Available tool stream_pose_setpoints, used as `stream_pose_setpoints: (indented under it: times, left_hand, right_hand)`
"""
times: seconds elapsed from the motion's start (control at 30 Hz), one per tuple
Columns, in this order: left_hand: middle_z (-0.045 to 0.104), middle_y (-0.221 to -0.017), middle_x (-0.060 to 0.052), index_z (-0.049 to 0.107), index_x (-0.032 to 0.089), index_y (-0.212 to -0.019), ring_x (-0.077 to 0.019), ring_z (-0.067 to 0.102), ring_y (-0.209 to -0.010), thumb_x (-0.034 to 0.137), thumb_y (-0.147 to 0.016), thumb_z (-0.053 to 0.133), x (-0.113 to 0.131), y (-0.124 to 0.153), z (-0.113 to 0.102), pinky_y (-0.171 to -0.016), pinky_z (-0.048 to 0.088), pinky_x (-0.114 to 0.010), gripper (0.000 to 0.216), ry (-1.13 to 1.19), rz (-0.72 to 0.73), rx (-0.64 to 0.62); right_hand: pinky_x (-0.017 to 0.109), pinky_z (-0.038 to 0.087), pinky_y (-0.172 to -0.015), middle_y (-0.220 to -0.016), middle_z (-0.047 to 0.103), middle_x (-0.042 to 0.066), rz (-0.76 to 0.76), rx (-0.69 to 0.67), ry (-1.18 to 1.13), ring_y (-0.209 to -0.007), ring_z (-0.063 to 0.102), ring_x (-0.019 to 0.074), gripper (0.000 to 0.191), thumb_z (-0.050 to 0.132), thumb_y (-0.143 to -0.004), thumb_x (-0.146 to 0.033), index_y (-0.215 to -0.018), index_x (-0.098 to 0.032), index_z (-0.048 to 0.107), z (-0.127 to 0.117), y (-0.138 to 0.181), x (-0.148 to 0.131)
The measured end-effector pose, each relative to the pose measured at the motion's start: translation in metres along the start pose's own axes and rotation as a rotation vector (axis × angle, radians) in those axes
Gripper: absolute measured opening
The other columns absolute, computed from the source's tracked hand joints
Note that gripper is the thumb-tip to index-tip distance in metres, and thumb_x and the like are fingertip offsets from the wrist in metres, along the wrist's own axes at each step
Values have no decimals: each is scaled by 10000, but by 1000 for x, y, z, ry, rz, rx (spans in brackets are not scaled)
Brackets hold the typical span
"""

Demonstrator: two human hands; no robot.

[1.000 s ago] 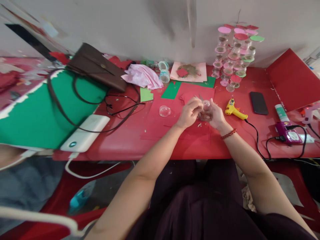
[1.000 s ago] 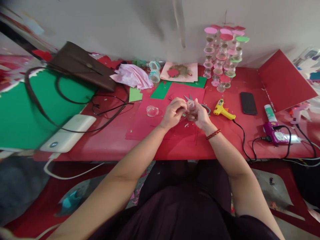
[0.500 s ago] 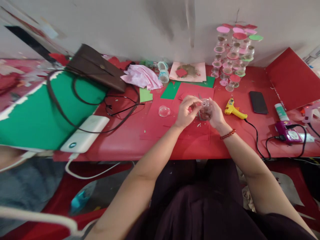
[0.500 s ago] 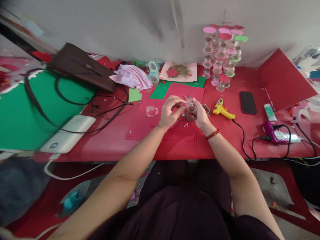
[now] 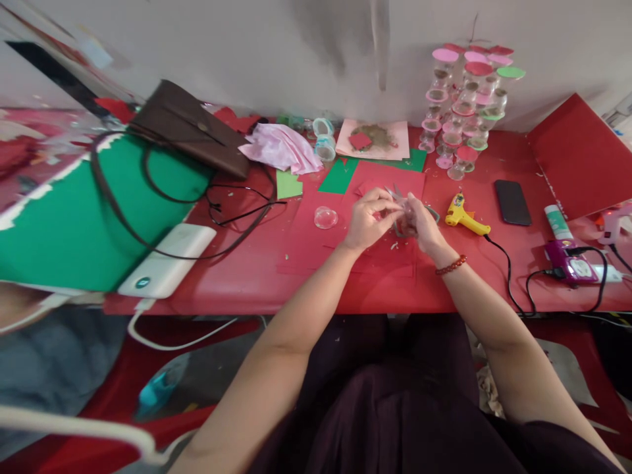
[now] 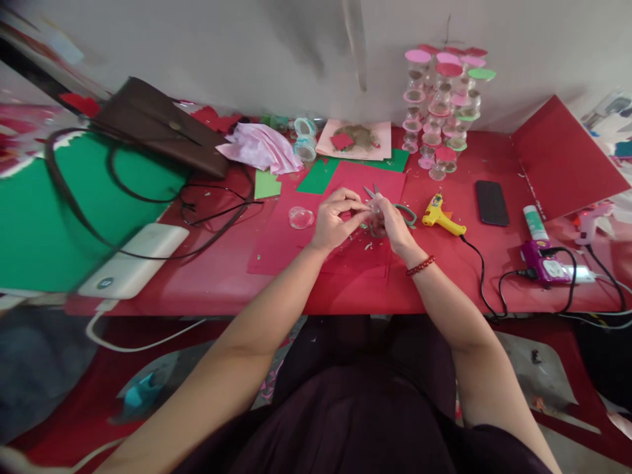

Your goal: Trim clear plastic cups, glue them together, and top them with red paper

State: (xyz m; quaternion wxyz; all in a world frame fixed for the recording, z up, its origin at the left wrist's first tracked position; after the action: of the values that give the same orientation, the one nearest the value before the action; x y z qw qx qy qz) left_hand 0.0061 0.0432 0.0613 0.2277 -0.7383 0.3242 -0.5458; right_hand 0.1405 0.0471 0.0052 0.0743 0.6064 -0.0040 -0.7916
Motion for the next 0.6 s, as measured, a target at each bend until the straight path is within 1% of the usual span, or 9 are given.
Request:
stream_pose_setpoints:
  times: [0.13,0.2,0.3,0.37,0.4,0.47,0.5,0.53,0.6]
  left_hand:
    - [691,-896,-35,774,215,-807,-146,633,-789,268,-868,748,-2,0,2,-703,530,-290,85,20,-72,-16]
    - [684,-883,-30,769,215,-801,-138,628,-771,280,-872,744,-4,0,3,-691,525,-278,100,56,-106,-9]
    - [690,-928,-37,771,223,-839,-144,658,-853,324,-919,717,-12,0,-4,-775,551,-283,140,148,-169,93]
    - [714,-1067,-54,787,246,-948,-165,690,-991,371,-940,712,-18,0,-7,-882,568,-310,147,212,-189,113]
    - [719,-1170,-64,789,265,-1038,-183,694,-1081,398,-927,735,-19,-1,-6,-943,569,-333,181,232,-184,80]
    - [695,-1361,-84,757,300,-1219,-234,661,-1264,432,-864,811,-19,-2,0,-1071,543,-403,383,236,-150,-50]
    - [684,-1412,-93,736,305,-1276,-257,631,-1334,430,-834,843,-19,-2,4,-1130,513,-445,472,219,-130,-116]
    - [685,-1427,-101,726,301,-1302,-274,607,-1378,417,-818,860,-18,-1,7,-1174,480,-484,516,194,-117,-168]
    - [710,-1394,-113,740,275,-1278,-283,605,-1387,368,-828,852,-17,1,11,-1211,441,-527,473,138,-120,-205]
  right_hand:
    - [229,199,-444,-559,388,-75,-113,63,21,-477,301,86,556,666,-838,-790,-758,-255,538,-2,2,-8]
    - [234,214,-445,-565,399,-67,-102,46,23,-481,314,90,551,647,-860,-775,-736,-252,527,-1,2,-9]
    - [242,197,-436,-532,421,-51,-29,-28,-1,-466,333,98,543,562,-926,-743,-709,-246,533,3,2,-6]
    - [243,185,-428,-512,443,-44,12,-48,-22,-445,341,98,548,533,-944,-736,-706,-243,550,4,2,-5]
    - [243,189,-426,-515,465,-40,30,-44,-34,-438,356,97,549,532,-945,-736,-707,-242,556,4,2,-5]
    - [240,223,-429,-551,524,-29,68,-15,-69,-443,405,95,544,545,-944,-732,-714,-239,568,3,1,-3]
    - [239,247,-434,-577,552,-24,86,6,-91,-454,429,95,536,552,-944,-724,-721,-236,573,2,1,-2]
    - [238,271,-440,-601,571,-21,101,26,-114,-467,446,94,524,558,-946,-711,-732,-234,580,1,1,-2]
    - [239,298,-448,-621,579,-20,123,45,-151,-481,455,95,494,569,-951,-684,-761,-229,598,0,1,-1]
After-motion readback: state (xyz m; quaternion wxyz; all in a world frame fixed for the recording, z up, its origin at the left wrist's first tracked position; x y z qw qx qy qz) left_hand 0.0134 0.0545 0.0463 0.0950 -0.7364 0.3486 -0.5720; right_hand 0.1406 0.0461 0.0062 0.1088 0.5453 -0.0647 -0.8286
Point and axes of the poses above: each hand's wrist, its own y-axis away from the middle knuckle, its own z-axis out of the palm, x = y × z, the point moved 7 cm from there along -y, towards the middle knuckle
